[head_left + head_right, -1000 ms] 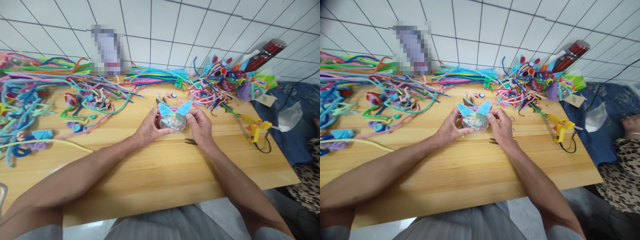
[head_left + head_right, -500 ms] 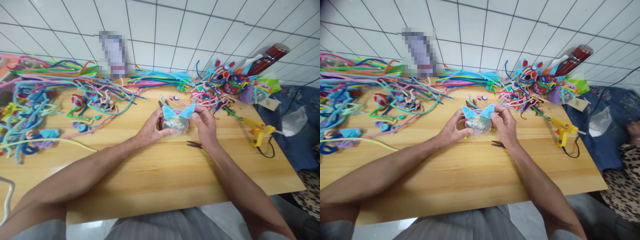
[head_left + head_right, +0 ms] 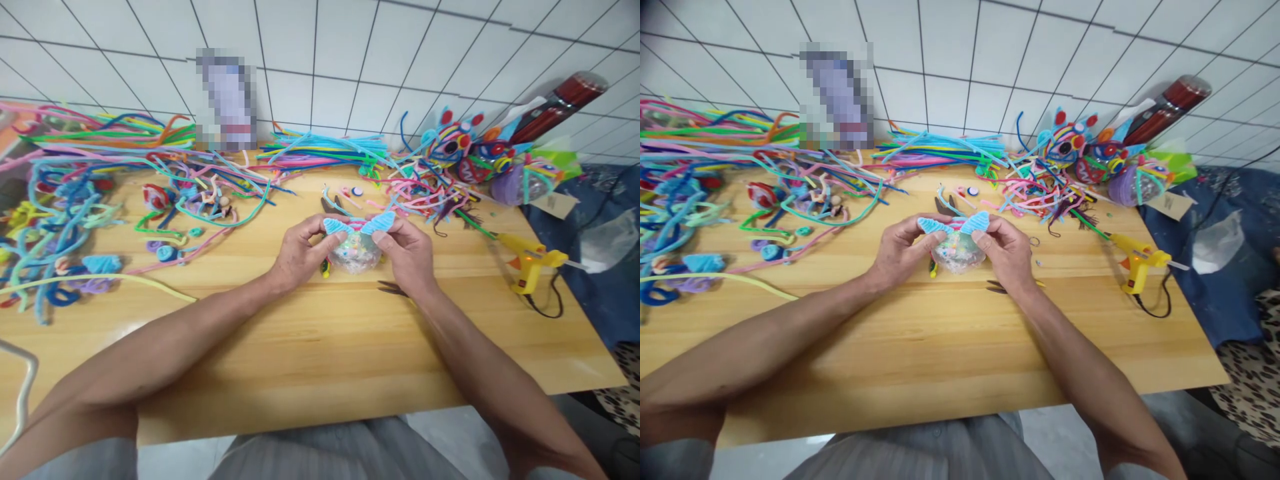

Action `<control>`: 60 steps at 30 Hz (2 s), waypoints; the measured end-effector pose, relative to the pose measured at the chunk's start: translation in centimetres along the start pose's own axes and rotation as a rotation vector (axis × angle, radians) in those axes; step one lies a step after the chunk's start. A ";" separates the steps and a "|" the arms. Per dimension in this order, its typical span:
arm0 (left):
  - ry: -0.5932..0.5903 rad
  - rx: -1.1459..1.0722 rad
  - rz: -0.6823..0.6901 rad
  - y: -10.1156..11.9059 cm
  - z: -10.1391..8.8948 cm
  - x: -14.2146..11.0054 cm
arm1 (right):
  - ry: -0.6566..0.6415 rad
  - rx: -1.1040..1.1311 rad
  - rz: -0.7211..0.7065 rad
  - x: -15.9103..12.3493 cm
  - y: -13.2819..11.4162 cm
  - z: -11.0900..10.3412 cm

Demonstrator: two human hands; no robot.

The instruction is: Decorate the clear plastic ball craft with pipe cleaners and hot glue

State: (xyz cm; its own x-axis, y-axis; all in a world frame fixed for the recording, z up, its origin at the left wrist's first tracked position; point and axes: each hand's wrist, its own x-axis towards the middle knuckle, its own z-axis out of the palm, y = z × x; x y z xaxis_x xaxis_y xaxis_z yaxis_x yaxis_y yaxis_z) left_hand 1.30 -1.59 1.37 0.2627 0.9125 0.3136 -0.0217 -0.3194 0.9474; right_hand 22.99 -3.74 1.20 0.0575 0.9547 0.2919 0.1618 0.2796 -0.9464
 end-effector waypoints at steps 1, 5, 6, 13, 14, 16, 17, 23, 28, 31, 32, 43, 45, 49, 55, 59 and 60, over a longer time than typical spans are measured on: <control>0.000 -0.010 -0.009 -0.1 0.0 0.0 | -0.002 0.003 0.007 0.0 0.0 0.0; -0.004 -0.031 -0.009 -0.3 0.0 0.0 | -0.022 0.071 0.042 0.1 0.2 0.0; -0.005 -0.029 0.002 -0.2 0.0 0.0 | -0.020 0.094 0.034 0.1 0.2 0.0; -0.015 -0.026 0.007 -0.1 0.1 -0.3 | -0.014 0.136 0.102 -0.1 -0.3 0.7; -0.014 -0.025 0.001 -0.2 0.1 -0.2 | -0.006 0.140 0.117 -0.1 -0.4 0.7; -0.013 -0.035 -0.011 -0.4 0.2 -0.2 | 0.001 0.151 0.132 -0.1 -0.4 0.7; -0.014 -0.042 -0.017 -0.5 0.2 -0.2 | -0.001 0.155 0.131 -0.1 -0.3 0.7; -0.025 -0.070 -0.030 -0.4 0.4 -0.1 | -0.021 0.141 0.115 -0.2 -0.1 0.7; -0.046 -0.047 -0.020 -0.5 0.2 -0.1 | -0.025 0.102 0.049 -0.3 -0.2 0.3; -0.044 -0.017 -0.006 -0.7 0.2 0.0 | 0.029 0.047 -0.067 0.1 -0.4 0.0; -0.043 -0.009 0.001 -0.7 0.3 0.0 | 0.046 0.031 -0.092 0.2 -0.5 0.0; -0.055 0.021 0.057 -0.6 0.4 0.1 | 0.079 0.007 -0.041 0.4 -1.2 0.1; -0.051 0.008 0.056 -0.7 0.5 0.1 | 0.068 -0.001 -0.040 0.2 -1.1 0.1; -0.053 -0.040 0.036 -0.9 0.4 0.1 | 0.000 0.008 -0.007 -0.4 -0.9 0.0; -0.114 -0.050 0.046 -0.9 0.1 0.1 | -0.082 0.075 -0.001 -1.4 -0.5 0.2; -0.095 -0.030 0.029 -1.1 0.2 0.1 | -0.112 0.070 0.015 -1.3 -0.3 0.2; -0.085 -0.029 0.027 -1.0 0.2 0.1 | -0.121 0.074 0.012 -1.1 -0.3 0.2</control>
State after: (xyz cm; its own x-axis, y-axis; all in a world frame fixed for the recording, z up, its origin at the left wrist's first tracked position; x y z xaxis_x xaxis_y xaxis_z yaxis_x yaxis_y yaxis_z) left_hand 1.52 -1.25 0.39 0.3424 0.8785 0.3332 -0.0572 -0.3345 0.9407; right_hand 22.68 -4.91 1.15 -0.0607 0.9621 0.2658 0.0880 0.2704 -0.9587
